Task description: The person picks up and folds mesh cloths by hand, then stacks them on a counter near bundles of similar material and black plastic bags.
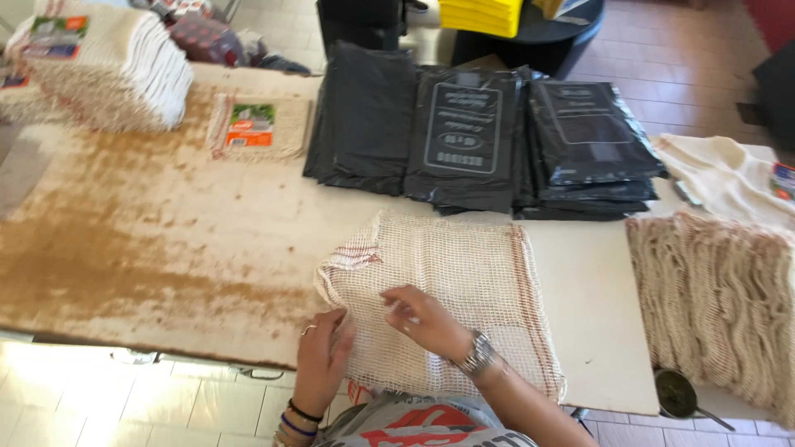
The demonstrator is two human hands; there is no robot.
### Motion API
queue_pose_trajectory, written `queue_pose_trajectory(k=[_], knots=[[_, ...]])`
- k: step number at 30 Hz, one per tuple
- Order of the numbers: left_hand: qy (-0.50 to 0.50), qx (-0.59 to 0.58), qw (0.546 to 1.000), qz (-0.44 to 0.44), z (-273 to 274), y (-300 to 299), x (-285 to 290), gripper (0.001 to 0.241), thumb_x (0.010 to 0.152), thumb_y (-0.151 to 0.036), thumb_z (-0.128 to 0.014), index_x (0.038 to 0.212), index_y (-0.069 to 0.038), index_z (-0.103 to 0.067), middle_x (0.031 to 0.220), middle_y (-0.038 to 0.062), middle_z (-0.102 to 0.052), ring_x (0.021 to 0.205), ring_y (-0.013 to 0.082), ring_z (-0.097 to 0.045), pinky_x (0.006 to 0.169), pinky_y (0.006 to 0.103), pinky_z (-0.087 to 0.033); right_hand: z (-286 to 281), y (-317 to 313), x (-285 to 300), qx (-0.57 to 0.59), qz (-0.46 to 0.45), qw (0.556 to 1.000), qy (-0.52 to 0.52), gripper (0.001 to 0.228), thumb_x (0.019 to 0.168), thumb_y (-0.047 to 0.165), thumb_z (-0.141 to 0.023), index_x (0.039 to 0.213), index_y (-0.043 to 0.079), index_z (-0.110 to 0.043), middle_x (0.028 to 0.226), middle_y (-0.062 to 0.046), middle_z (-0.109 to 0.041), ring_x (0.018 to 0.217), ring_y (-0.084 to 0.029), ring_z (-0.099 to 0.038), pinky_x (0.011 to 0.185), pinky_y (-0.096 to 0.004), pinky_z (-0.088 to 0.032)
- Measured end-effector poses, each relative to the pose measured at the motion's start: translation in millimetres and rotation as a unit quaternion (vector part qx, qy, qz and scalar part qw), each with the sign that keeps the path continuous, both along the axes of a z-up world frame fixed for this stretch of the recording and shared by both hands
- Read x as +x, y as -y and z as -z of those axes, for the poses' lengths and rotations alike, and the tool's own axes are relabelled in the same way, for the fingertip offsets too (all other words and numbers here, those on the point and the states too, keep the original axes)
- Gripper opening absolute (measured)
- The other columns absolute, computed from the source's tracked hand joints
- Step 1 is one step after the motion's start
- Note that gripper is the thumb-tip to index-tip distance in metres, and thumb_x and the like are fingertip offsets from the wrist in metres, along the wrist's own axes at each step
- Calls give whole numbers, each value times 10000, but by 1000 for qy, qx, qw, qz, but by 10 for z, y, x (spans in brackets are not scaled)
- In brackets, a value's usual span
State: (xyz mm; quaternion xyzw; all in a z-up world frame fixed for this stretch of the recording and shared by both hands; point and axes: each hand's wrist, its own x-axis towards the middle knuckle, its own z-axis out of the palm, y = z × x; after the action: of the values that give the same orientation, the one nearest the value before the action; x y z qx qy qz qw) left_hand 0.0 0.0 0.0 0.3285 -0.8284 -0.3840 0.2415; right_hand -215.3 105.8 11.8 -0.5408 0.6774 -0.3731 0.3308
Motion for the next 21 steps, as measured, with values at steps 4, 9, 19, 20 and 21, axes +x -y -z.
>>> queue_pose_trajectory(k=[4,9,19,20,21], knots=[[47,-98,993,-43,59,-53,-53,613,947,-471,-607,1383,-48,-525,1287,140,-646,1136,319,-641,921,462,-497,-320,-807,-69,-2,45,999,30,343,953,229,-661,1267,91,-668,1192,-69,-706,1061,-198,-723,928,-324,-604],[114,-154,980,-55,175,222,-37,258,1009,-283,-597,1141,-66,-638,1002,105,-724,833,289,-669,777,427,-533,150,-2215,-360,116,396,850,-328,308,935,434,-669,1090,178,-742,1083,28,-743,1013,-189,-692,855,-326,-545],[124,115,985,34,-599,114,107,582,914,-380,-635,1420,-128,-499,867,0,-742,612,94,-669,594,229,-626,320,-2438,-21,274,528,788,-156,332,850,511,-718,1059,256,-751,849,37,-768,821,-139,-714,814,-319,-510],[140,114,980,88,-647,132,155,689,900,-333,-678,1499,-141,-398,1250,60,-559,966,181,-627,837,325,-541,161,-2367,25,242,535,797,-144,312,896,442,-719,1132,238,-707,810,37,-740,772,-145,-697,828,-328,-513],[155,113,972,136,-697,146,215,822,886,-285,-720,1578,-155,-297,1633,118,-375,1321,268,-585,1080,420,-454,13,-2269,37,207,537,807,-133,311,942,373,-722,1205,218,-664,771,36,-713,723,-151,-680,842,-336,-515]])
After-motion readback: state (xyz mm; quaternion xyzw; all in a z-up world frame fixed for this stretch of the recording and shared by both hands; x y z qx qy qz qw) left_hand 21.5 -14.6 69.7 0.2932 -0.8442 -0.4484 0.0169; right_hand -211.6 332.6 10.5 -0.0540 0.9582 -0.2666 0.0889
